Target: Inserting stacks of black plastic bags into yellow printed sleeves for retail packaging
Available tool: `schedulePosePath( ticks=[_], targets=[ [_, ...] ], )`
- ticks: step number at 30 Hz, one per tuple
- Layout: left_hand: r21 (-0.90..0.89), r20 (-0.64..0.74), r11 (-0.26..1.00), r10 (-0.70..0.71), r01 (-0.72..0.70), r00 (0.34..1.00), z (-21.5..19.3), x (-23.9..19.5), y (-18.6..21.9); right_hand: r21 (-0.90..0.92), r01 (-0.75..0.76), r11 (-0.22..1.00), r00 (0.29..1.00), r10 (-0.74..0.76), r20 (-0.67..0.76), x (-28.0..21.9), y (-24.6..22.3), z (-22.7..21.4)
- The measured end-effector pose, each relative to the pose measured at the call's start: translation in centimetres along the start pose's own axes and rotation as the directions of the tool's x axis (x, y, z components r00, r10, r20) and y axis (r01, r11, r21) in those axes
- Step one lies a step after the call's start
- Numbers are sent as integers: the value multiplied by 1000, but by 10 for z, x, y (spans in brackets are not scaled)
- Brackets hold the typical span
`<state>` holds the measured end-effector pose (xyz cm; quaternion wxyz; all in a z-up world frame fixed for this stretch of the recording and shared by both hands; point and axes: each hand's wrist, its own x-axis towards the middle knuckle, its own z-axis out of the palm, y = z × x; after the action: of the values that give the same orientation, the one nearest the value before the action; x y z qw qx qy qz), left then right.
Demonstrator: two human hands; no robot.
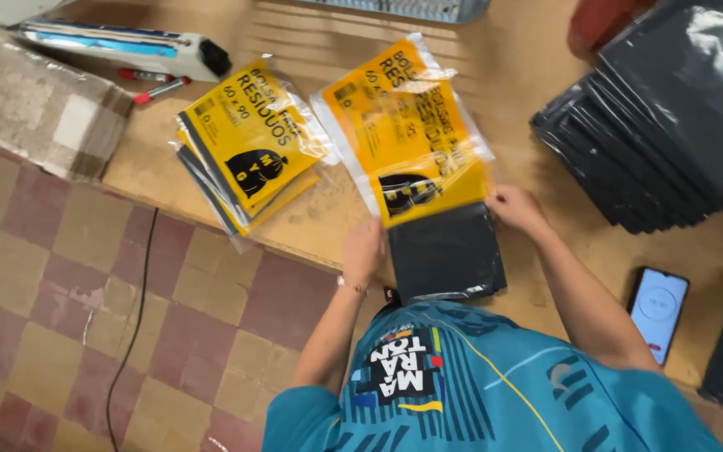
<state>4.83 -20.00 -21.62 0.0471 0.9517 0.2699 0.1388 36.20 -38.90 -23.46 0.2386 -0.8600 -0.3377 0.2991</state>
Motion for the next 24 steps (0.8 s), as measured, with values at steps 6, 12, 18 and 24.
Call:
schedulePosePath(
  ticks=[6,12,18,24],
  targets=[
    [-372,288,918,256,-139,923,11,-102,11,136,-172,976,892,96,441,-101,69,21],
    [-436,-111,871,198,-227,974,-116,-32,54,721,-19,693,936,-241,257,-134,-58,-16],
    [-251,-287,928,200,-275,937,-79,16,56,707,394,588,863,-501,-64,-155,-191,-82],
    [17,-504,998,64,-64,861,-212,112,-59,-604,250,757,554,-623,-552,-101,-111,-175]
  ],
)
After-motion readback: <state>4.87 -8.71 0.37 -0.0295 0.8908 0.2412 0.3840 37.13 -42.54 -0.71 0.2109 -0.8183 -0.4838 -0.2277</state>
